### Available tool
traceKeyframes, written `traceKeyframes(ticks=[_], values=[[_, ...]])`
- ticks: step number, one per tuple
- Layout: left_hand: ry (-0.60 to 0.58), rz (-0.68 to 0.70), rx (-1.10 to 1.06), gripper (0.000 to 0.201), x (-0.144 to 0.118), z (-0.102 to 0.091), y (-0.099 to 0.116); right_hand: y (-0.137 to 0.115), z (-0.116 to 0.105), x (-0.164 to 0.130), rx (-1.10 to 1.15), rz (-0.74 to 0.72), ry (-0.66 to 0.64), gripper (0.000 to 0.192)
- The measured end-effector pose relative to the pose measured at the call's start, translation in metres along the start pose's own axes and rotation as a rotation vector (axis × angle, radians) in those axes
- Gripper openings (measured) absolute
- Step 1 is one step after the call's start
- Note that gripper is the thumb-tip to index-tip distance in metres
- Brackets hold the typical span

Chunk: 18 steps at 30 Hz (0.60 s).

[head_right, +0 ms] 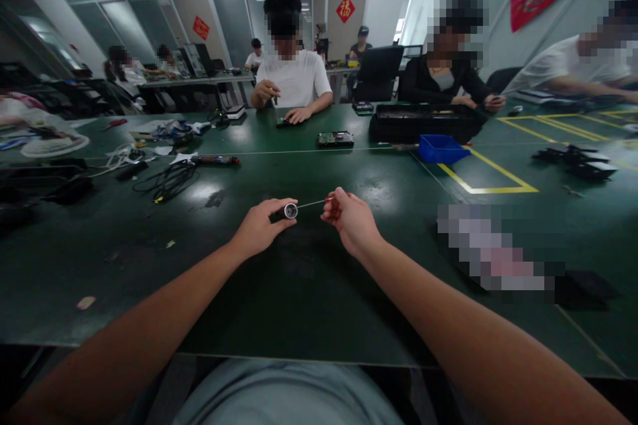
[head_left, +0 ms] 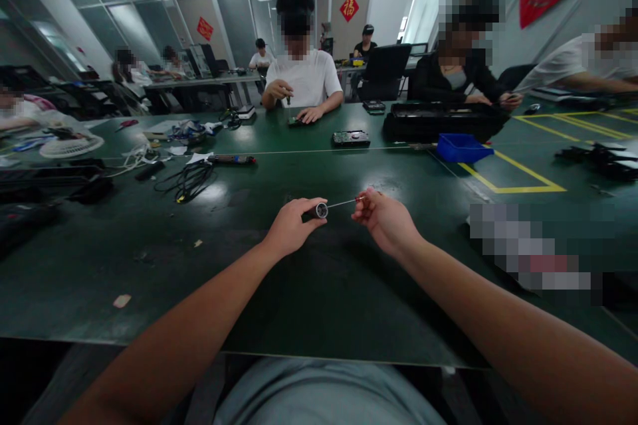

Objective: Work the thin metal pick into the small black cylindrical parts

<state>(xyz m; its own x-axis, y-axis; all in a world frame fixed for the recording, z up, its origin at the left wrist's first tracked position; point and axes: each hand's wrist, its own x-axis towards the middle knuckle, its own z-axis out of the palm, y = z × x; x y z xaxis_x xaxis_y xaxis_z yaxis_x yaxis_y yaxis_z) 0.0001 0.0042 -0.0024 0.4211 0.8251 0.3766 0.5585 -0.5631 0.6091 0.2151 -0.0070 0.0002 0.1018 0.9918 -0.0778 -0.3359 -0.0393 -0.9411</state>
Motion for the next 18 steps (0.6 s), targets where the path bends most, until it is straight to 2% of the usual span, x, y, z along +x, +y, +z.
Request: traceKeyframes(ticks=[5, 18], values=[[-0.004, -0.017, 0.018, 0.040, -0.0013, 0.0005, 0.0009, -0.0046, 0.0042, -0.0070, -0.102, -0.172, -0.002, 0.024], [0.003, -0.013, 0.011, 0.042, -0.0031, 0.0016, -0.0020, -0.0052, 0.0075, -0.0108, -0.239, -0.248, 0.006, 0.025]])
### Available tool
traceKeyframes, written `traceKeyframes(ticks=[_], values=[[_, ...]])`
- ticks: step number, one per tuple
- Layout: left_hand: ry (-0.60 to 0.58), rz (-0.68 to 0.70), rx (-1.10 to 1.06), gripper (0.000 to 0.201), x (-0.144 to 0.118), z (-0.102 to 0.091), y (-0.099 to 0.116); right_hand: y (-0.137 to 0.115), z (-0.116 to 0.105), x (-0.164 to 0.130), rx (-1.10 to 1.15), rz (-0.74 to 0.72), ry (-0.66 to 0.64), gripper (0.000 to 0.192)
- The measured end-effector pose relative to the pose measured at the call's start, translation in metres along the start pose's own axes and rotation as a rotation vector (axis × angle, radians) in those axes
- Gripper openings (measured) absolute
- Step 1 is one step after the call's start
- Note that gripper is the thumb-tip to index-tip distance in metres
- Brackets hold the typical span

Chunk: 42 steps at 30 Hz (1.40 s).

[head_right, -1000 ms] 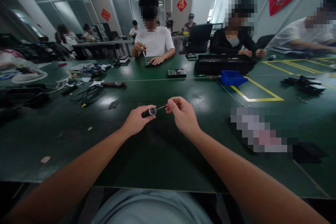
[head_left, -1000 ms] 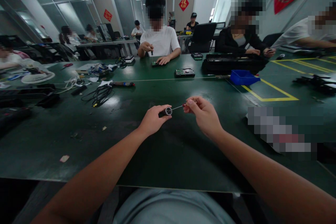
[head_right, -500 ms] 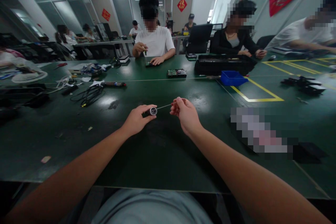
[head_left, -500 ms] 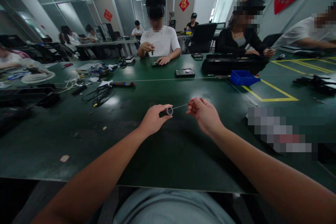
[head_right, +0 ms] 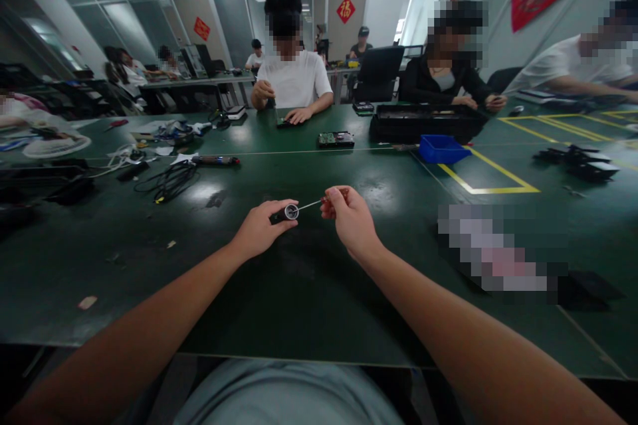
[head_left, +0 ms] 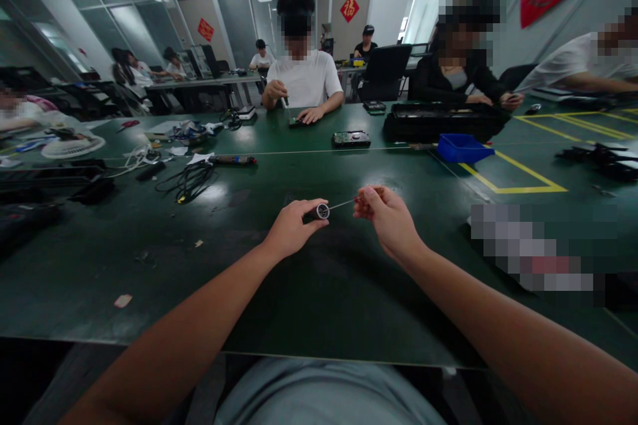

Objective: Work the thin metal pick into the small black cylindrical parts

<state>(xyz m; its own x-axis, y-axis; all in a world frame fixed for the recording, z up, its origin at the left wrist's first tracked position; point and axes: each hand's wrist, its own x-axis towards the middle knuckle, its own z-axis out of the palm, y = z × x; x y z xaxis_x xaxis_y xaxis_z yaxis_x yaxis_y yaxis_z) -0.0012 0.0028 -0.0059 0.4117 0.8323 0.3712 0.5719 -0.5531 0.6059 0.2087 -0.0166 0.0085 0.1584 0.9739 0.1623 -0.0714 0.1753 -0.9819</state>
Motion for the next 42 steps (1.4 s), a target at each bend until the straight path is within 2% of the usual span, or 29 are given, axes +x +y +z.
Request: traceKeyframes(ticks=[3, 8, 10, 19, 26, 31, 34, 38, 42], values=[[-0.012, 0.004, 0.004, 0.041, 0.000, -0.001, 0.001, -0.003, -0.001, -0.001, -0.032, -0.011, -0.010, 0.026], [-0.024, -0.012, 0.004, 0.041, 0.000, 0.000, 0.003, -0.017, -0.004, -0.006, -0.359, -0.149, 0.001, 0.033], [-0.026, -0.013, 0.002, 0.041, 0.000, 0.001, 0.003, -0.022, -0.004, -0.008, -0.416, -0.178, 0.003, 0.033], [-0.010, -0.017, 0.008, 0.041, 0.001, 0.000, -0.001, -0.018, -0.005, -0.012, -0.435, -0.290, -0.128, 0.010], [-0.013, -0.008, 0.008, 0.040, 0.000, 0.000, 0.000, -0.021, -0.005, -0.013, -0.532, -0.273, -0.127, 0.029], [-0.022, 0.001, 0.005, 0.040, 0.000, 0.001, -0.001, -0.019, -0.005, -0.012, -0.491, -0.229, -0.124, 0.019], [-0.034, -0.001, 0.004, 0.040, 0.000, 0.002, -0.002, -0.018, -0.005, -0.012, -0.471, -0.226, -0.132, 0.019], [-0.023, -0.002, 0.007, 0.039, 0.000, 0.002, -0.002, -0.019, -0.005, -0.013, -0.525, -0.222, -0.141, 0.027], [-0.014, -0.002, 0.006, 0.040, 0.000, 0.000, -0.001, -0.015, -0.006, -0.014, -0.510, -0.275, -0.144, 0.020]])
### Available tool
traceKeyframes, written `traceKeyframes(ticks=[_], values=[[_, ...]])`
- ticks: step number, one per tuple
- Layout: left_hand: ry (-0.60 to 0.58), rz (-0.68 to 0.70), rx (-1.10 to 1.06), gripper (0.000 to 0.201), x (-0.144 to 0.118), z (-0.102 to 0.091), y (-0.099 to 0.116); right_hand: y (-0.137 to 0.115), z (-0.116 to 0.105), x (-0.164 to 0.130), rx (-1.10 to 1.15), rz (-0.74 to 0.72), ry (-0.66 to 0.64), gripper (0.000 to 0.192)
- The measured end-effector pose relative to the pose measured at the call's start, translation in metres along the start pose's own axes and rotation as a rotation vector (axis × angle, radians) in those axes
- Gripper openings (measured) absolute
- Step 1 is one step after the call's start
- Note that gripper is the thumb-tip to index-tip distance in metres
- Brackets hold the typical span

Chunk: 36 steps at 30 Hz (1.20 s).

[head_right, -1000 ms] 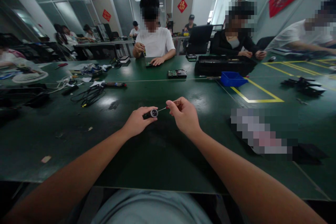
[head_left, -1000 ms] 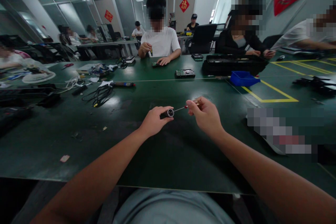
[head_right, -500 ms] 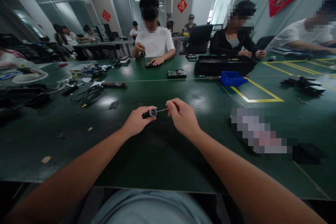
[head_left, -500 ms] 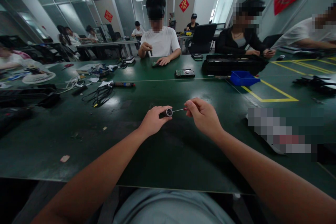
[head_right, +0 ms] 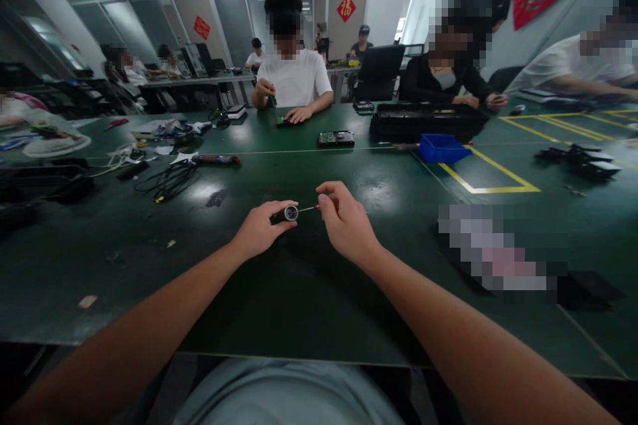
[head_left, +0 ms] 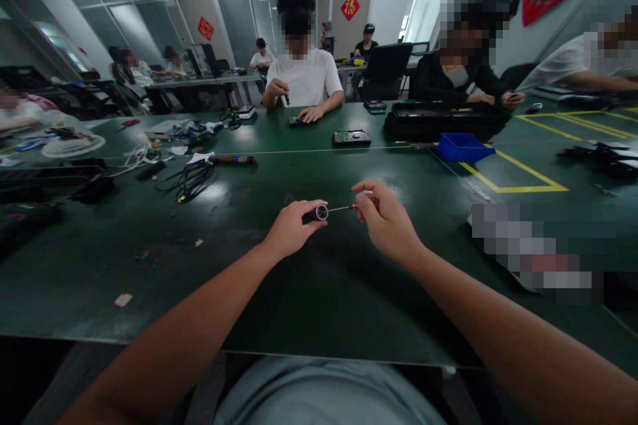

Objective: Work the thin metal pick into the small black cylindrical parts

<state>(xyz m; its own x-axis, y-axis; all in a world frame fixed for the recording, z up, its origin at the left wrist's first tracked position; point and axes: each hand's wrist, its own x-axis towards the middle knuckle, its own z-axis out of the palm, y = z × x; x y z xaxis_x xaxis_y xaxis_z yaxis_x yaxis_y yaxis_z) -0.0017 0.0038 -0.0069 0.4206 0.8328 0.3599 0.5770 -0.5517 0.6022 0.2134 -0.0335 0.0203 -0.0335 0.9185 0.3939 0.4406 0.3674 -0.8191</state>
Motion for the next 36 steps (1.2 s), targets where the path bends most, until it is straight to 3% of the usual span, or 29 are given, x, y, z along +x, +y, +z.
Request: traceKeyframes(ticks=[5, 9, 17, 23, 30, 33, 36], values=[[-0.006, -0.010, 0.004, 0.040, 0.000, 0.000, 0.000, -0.002, -0.002, -0.001, 0.033, -0.026, -0.032, 0.015], [-0.010, 0.007, 0.005, 0.039, 0.000, 0.001, -0.001, -0.008, -0.003, 0.000, -0.029, 0.000, -0.060, 0.031], [-0.002, -0.013, 0.005, 0.041, 0.000, 0.000, -0.002, -0.007, -0.002, -0.002, -0.013, -0.008, -0.038, 0.011], [-0.007, 0.001, 0.001, 0.039, 0.000, 0.001, -0.002, -0.007, 0.000, -0.002, 0.064, 0.082, -0.044, 0.016], [0.022, -0.033, 0.005, 0.040, 0.001, 0.001, -0.002, -0.004, 0.004, 0.003, 0.334, 0.104, 0.018, 0.015], [0.020, -0.035, -0.007, 0.041, 0.002, 0.000, -0.002, 0.001, 0.007, 0.007, 0.518, 0.207, 0.068, 0.022], [0.013, 0.001, -0.025, 0.043, 0.002, -0.001, -0.001, 0.010, 0.010, 0.012, 0.726, 0.400, 0.114, 0.022]])
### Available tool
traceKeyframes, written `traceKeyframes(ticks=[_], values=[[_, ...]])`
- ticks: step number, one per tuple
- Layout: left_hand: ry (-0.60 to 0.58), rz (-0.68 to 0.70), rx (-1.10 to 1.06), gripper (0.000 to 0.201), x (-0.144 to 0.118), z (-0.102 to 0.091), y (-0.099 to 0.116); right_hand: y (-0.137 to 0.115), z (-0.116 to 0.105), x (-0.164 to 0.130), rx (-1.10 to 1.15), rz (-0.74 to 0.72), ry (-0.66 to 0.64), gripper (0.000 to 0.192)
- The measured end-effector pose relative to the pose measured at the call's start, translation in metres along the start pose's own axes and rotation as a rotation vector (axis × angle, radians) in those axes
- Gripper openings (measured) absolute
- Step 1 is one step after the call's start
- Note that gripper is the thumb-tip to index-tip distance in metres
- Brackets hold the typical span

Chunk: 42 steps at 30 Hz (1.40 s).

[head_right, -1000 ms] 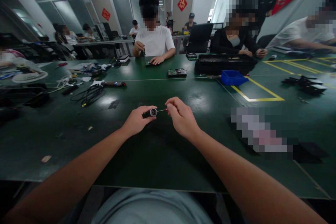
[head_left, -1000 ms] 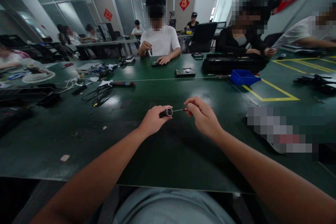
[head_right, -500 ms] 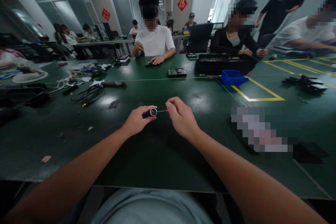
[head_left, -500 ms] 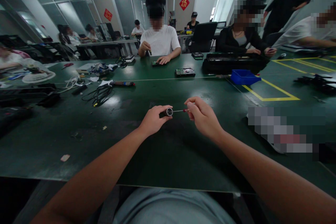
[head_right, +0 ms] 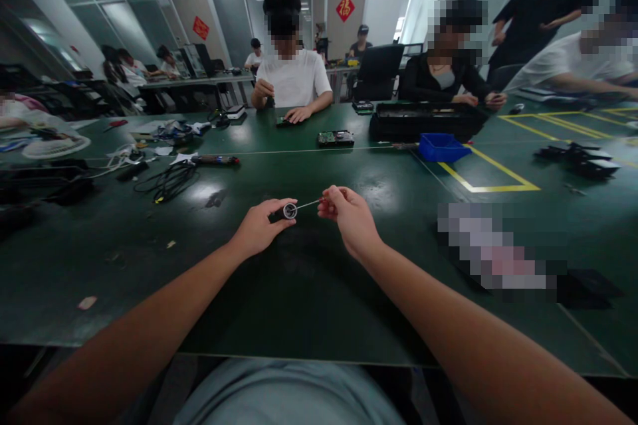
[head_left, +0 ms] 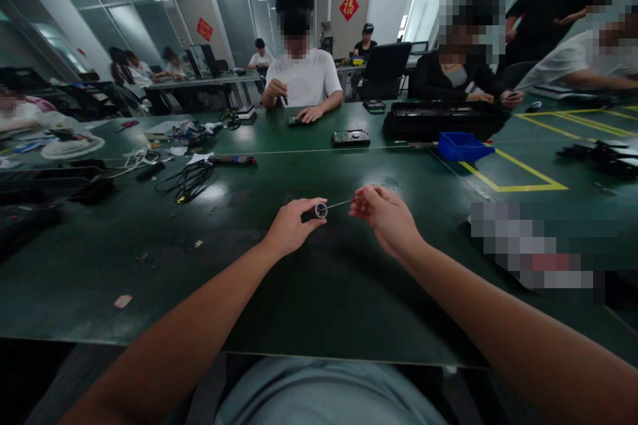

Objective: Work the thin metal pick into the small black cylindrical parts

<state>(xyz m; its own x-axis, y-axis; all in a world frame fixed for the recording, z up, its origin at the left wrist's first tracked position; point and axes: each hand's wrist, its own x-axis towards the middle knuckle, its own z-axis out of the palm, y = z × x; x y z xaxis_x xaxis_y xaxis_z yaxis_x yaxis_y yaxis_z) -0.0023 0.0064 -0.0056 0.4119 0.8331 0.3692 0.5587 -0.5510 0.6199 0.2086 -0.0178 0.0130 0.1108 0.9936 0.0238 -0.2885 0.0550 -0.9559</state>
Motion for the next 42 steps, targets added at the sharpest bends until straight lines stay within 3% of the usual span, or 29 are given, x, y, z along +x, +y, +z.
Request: traceKeyframes(ticks=[2, 5, 10, 21, 27, 35, 42], values=[[-0.007, 0.022, -0.003, 0.043, 0.001, -0.001, 0.001, 0.004, -0.002, 0.005, 0.093, 0.180, 0.017, 0.021], [-0.023, 0.012, 0.009, 0.041, 0.001, -0.002, 0.002, 0.006, -0.005, 0.009, 0.123, 0.210, 0.047, 0.020], [-0.029, -0.009, 0.034, 0.041, 0.000, -0.002, 0.003, 0.003, -0.007, 0.008, 0.013, 0.008, 0.057, 0.016], [-0.034, 0.023, 0.070, 0.042, 0.000, -0.002, 0.005, -0.006, -0.002, -0.011, -0.566, -0.433, -0.011, 0.022], [-0.048, 0.053, 0.092, 0.042, 0.000, -0.001, 0.003, -0.008, -0.001, -0.017, -0.672, -0.495, -0.042, 0.019], [-0.094, 0.074, 0.136, 0.041, -0.001, 0.002, -0.003, -0.018, 0.003, -0.025, -0.994, -0.653, -0.148, 0.013], [-0.115, 0.027, 0.138, 0.041, 0.000, 0.001, -0.001, -0.017, 0.001, -0.022, -0.985, -0.635, -0.090, 0.016]])
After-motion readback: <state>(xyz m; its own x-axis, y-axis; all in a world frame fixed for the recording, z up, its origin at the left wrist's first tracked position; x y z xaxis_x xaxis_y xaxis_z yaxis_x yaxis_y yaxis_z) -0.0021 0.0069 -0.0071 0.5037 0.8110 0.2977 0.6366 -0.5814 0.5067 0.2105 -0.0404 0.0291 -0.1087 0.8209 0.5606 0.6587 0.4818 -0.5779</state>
